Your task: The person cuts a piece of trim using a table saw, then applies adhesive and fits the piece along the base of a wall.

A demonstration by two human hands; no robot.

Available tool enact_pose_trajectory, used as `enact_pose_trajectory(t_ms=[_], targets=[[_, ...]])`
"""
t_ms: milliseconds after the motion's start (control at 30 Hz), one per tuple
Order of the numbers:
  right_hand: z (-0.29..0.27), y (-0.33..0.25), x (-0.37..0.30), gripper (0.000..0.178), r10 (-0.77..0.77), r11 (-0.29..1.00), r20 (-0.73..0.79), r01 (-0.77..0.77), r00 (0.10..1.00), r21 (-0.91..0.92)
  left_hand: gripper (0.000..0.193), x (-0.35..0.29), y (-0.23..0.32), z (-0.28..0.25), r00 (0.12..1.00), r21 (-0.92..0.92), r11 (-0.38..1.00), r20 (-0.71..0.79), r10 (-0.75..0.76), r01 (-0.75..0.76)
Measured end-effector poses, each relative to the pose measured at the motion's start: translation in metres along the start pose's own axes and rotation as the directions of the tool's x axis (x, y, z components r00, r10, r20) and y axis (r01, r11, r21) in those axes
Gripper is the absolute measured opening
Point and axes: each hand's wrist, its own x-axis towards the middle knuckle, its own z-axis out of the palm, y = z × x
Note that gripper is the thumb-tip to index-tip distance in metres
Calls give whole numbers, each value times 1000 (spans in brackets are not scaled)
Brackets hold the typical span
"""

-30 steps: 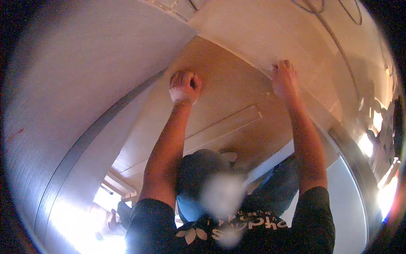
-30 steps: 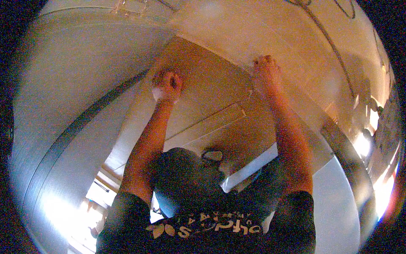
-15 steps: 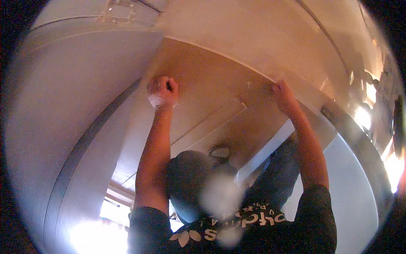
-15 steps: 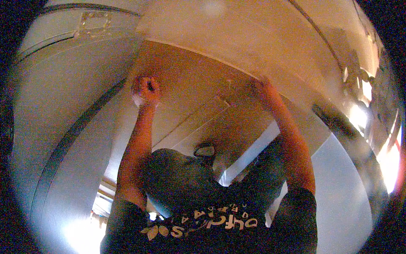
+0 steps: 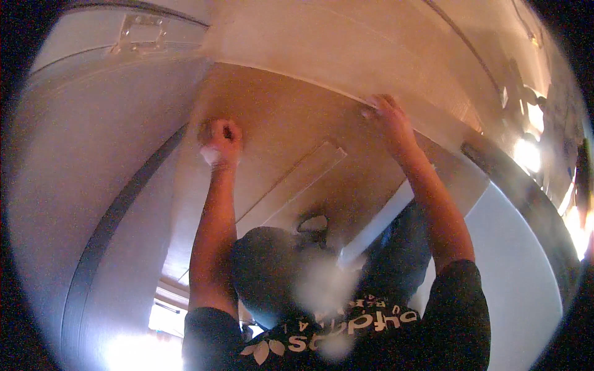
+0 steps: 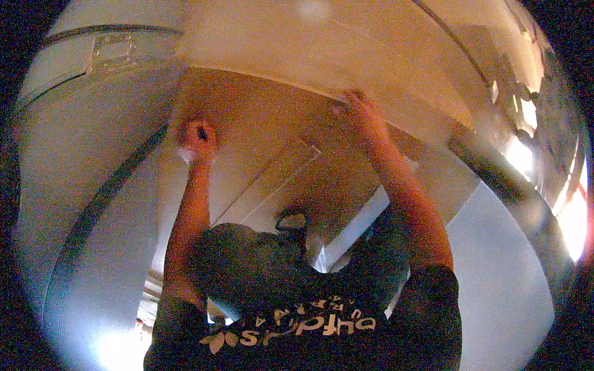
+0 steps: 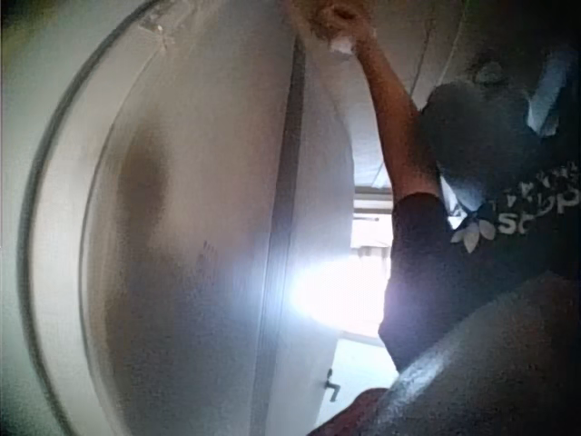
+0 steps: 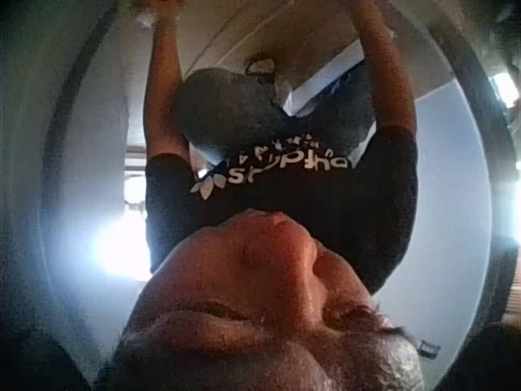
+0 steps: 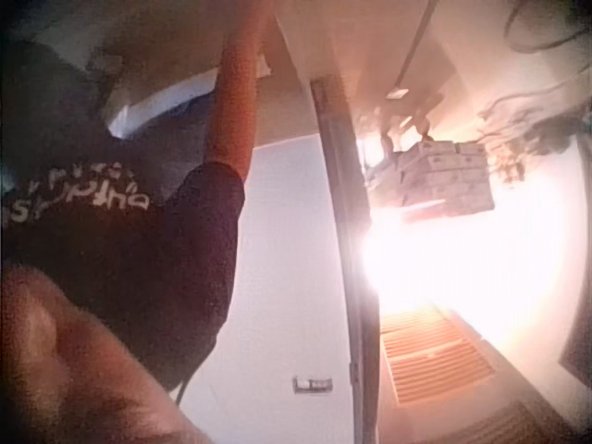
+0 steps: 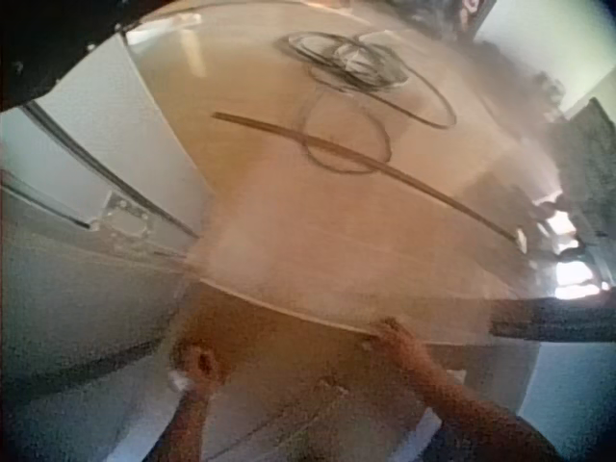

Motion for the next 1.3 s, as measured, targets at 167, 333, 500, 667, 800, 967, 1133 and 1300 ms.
enact_pose_trajectory(t_ms=[167,333,500,667,800,967,1133,1300], targets=[[4,-87,73,27,51,994,129,-63,990,91,12,-1,-6,-4,995,61,994,-26,92,-90],[28,-80,89,20,-33,999,139,31,990,22,13,-13,-22,-1,999,-19,999,-25,-28,28],[39,-91,77,17,-184,956,30,186,982,-226,15,-14,-21,-5,998,52,998,-28,48,-46],[36,-90,71,25,-161,929,102,186,982,-319,16,-14,-21,4,996,28,996,-31,83,-82],[23,-100,70,34,-203,899,203,264,958,-348,15,-34,-57,11,998,5,998,1,-57,57],[17,97,-9,48,-249,859,68,252,966,-446,14,-7,-10,5,999,31,999,-4,33,-33],[-64,147,-121,35,560,697,248,-289,790,-656,13,-6,-7,0,999,40,999,17,27,-28],[-63,165,-139,25,310,933,-91,-321,946,-164,12,-23,-28,8,999,-12,999,-17,-51,51]])
